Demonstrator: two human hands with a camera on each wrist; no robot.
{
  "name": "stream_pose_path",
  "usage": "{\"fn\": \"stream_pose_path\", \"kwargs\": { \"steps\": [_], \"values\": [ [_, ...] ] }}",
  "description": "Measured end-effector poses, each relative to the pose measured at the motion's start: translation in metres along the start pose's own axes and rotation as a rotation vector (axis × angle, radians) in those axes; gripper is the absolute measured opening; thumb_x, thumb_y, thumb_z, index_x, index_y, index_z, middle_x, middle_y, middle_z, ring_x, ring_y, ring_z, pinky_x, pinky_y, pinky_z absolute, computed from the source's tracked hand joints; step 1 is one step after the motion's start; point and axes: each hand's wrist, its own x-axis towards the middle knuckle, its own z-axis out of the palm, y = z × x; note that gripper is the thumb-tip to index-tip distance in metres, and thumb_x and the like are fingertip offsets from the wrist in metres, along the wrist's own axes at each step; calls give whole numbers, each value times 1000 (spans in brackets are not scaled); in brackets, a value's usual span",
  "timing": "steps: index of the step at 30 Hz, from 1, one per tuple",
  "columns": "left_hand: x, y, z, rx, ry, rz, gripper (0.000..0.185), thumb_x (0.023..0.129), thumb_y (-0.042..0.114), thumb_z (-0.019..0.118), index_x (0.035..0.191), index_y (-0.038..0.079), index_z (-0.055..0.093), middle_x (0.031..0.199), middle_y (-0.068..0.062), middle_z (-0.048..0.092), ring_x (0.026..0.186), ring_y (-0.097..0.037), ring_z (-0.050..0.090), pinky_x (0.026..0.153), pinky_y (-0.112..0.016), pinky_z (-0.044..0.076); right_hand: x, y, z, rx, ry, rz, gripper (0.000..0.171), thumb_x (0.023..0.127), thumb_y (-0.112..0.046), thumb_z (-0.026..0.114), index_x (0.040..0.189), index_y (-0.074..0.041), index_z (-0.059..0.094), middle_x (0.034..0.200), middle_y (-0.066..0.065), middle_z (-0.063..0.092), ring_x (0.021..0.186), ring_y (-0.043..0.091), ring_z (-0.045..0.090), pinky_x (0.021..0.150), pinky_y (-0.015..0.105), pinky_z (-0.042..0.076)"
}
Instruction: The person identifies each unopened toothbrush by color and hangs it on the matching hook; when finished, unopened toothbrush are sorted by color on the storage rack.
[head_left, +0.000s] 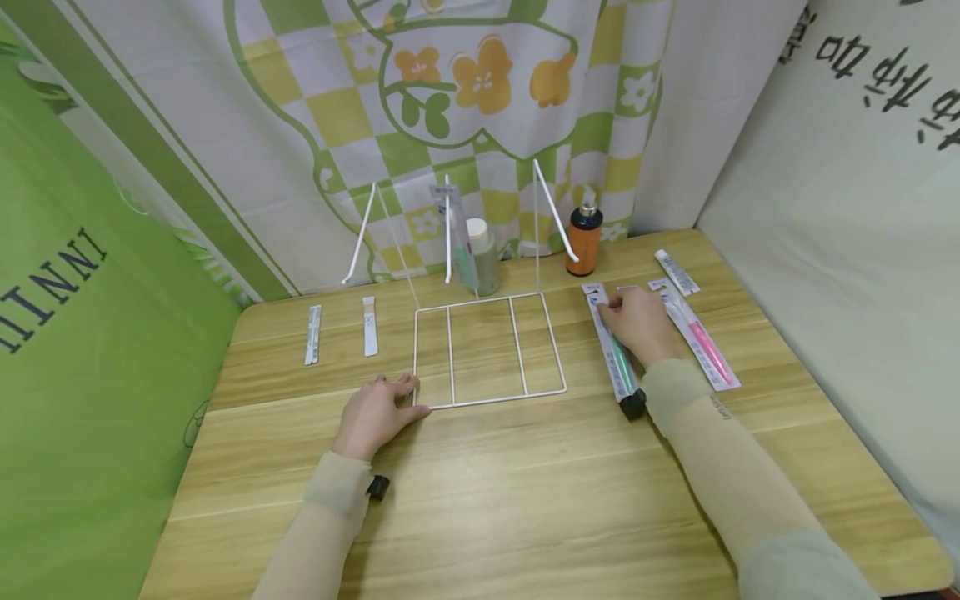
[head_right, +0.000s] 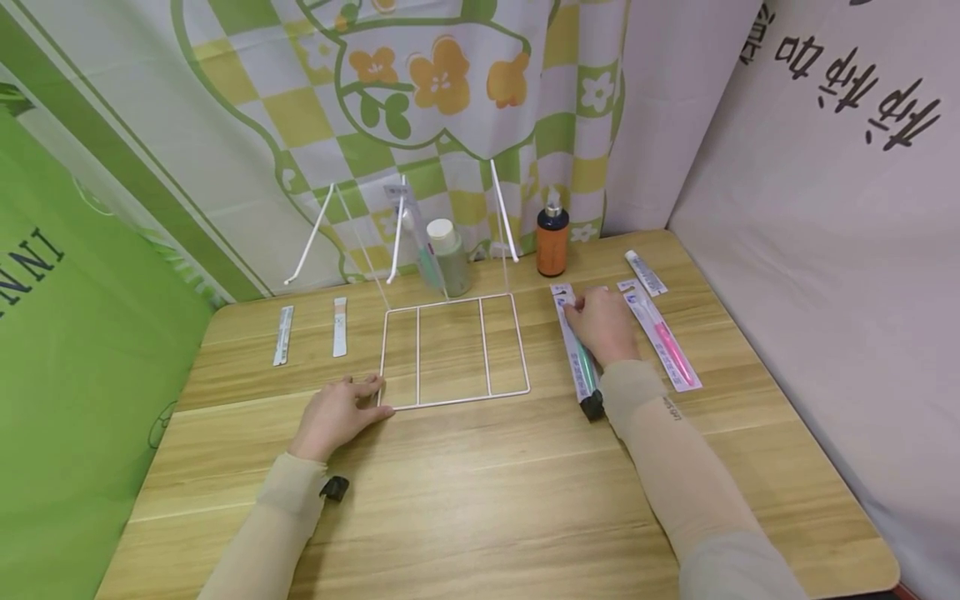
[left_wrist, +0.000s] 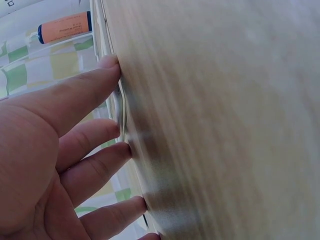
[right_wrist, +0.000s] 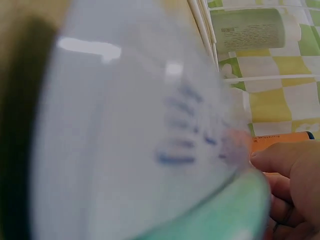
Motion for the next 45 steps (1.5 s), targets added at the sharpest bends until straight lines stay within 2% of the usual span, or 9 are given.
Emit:
{"fn": "stream_pose_path", "kwargs": {
  "steps": [9,15,27,37,45],
  "values": [
    [0,1,1,8,3,-5,64,93,49,84,147,19,69,150,-5,64,141,-54,52,109,-68,48,-4,-10,-1,7,50,-19,33,105,-27,70,111,5,78,103,23,76,94,39,69,85,55,56],
    [-1,2,0,4,-6,-13,64,93,49,84,147,19,69,151,-5,63,141,-54,52,110,-68,47,-5,-18,-2,46,115,-51,32,105,-25,71,108,5,79,100,22,77,90,37,70,81,53,57],
    [0,0,1,12,5,-11,63,92,49,84,146,19,70,150,-5,64,140,-54,53,108,-67,49,-7,-37,-5,53,216,-109,29,104,-27,74,104,1,80,87,14,76,75,29,69,69,45,58],
    [0,0,0,-3,2,-9,63,92,49,85,146,19,70,151,-5,63,141,-55,52,109,-68,48,-12,-61,-8,30,354,-221,24,101,-23,78,97,1,80,84,15,76,70,31,69,64,44,59],
    [0,1,0,4,1,-4,63,93,49,84,147,19,69,151,-5,63,141,-55,52,109,-68,47,-17,-82,-11,104,399,-279,23,100,-20,80,99,3,80,88,17,77,71,30,70,64,42,62]
  ]
}}
